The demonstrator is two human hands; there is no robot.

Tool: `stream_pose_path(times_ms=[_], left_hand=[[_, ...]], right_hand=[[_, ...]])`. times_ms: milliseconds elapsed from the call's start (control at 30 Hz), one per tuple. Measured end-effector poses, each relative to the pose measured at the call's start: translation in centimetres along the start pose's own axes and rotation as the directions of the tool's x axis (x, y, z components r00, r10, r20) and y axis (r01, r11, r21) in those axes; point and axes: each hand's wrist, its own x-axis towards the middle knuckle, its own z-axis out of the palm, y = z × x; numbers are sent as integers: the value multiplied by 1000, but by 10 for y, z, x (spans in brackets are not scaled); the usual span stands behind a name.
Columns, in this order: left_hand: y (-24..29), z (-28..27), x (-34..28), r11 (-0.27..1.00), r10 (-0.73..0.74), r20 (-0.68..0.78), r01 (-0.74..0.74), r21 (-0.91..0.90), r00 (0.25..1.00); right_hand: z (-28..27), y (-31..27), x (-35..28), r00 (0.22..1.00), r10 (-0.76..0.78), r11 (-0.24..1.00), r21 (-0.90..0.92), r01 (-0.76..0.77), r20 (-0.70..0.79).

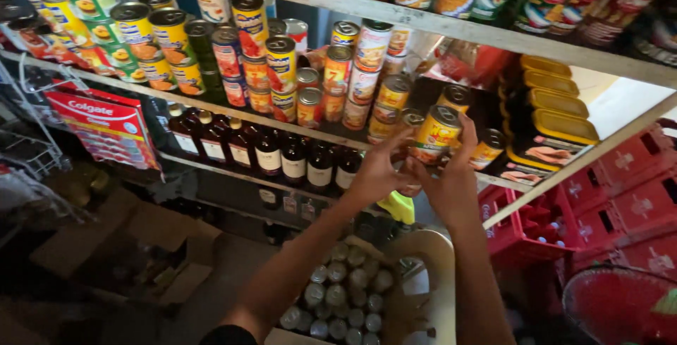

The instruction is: Restocking store shelves with canned goods from a box.

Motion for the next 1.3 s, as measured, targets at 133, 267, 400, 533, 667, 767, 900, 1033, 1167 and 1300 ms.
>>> stream_pose_path(times_ms=[133,267,400,533,667,767,900,1033,1167,1300], left_hand=[[7,46,17,947,-120,73,137,-290,990],[33,76,53,991,60,68,-52,-123,996],[29,100,81,923,331,140,-290,-254,933],[49,95,68,916,379,135,-392,87,915],[2,99,36,999,8,285,6,-51,958],[-18,91,16,993,-24,248,52,-106,968],[19,69,-1,981,-189,157,180,69,969],[4,64,-12,929,-339,152,356,-102,928],[-21,63,-24,901,-137,194,204,-383,971],[-27,55,-34,844,-151,213,238,-480,965]], right_hand=[[-41,13,1,983,184,976,-115,-184,-15],[-76,15,11,981,-136,974,-202,106,-137],[-101,18,15,944,-227,969,-149,195,-239],[-108,30,9,965,-157,988,-45,151,-211],[-95,44,-7,996,0,998,61,6,-85],[-80,47,-16,999,-34,998,50,35,-9],[-70,32,-26,973,215,977,-1,-215,86],[-63,59,-37,973,176,979,81,-189,148],[-55,119,-53,989,147,984,98,-148,16],[-45,156,-63,998,20,919,-392,-39,-53]])
